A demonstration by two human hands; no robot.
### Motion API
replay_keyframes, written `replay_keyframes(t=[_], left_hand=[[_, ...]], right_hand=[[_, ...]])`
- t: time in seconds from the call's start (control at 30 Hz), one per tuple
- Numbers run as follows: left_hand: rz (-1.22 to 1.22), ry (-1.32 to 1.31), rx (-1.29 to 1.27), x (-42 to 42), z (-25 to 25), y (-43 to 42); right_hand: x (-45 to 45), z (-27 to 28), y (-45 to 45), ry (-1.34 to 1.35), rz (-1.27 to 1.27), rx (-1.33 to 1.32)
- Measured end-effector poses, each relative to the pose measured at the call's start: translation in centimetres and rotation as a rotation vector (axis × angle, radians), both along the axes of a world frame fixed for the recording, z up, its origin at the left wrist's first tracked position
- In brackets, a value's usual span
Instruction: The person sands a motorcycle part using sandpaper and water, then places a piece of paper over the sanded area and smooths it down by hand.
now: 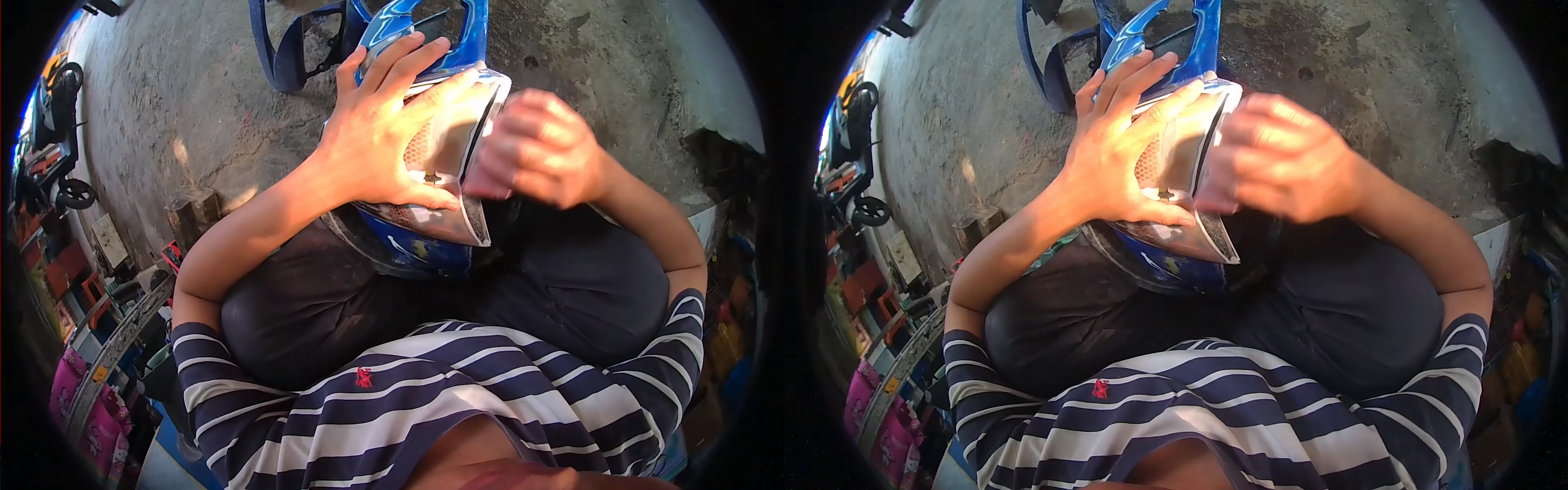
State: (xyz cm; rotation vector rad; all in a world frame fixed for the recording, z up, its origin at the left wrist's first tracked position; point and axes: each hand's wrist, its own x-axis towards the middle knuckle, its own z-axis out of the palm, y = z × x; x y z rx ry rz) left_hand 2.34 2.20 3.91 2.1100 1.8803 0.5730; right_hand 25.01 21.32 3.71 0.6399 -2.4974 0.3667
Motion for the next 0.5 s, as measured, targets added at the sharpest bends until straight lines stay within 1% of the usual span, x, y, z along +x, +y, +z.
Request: replay_keyframes(t=[0.03, 0.1, 0.17, 0.27, 0.3, 0.43, 0.5], left_hand=[[-0.008, 0.003, -0.003, 0.0, -0.1, 0.0], [0.001, -0.026, 0.011, 0.1, -0.3, 0.1], [0.012, -0.055, 0.023, 0.1, -0.4, 0.0], [-0.007, -0.002, 0.015, 0.1, -0.2, 0.0], [-0.007, -0.004, 0.020, 0.1, -0.2, 0.1], [0.004, -0.032, 0.016, 0.1, -0.4, 0.0], [0.007, -0.031, 0.014, 0.1, -0.4, 0.1]], right_hand=[[0.2, -0.2, -1.1, -0.029, 0.041, -0.022], [-0.2, -0.4, 0.7, 0.014, -0.044, -0.015], [-0.7, 1.1, 2.2, -0.033, -0.108, 0.033], [0.2, 0.4, -0.1, -0.134, 0.094, -0.039], [0.1, 0.5, -0.8, -0.116, 0.124, -0.055], [-0.9, 0.5, 2.3, 0.030, -0.070, -0.029], [0.0, 0.4, 0.6, -0.038, 0.023, -0.022]])
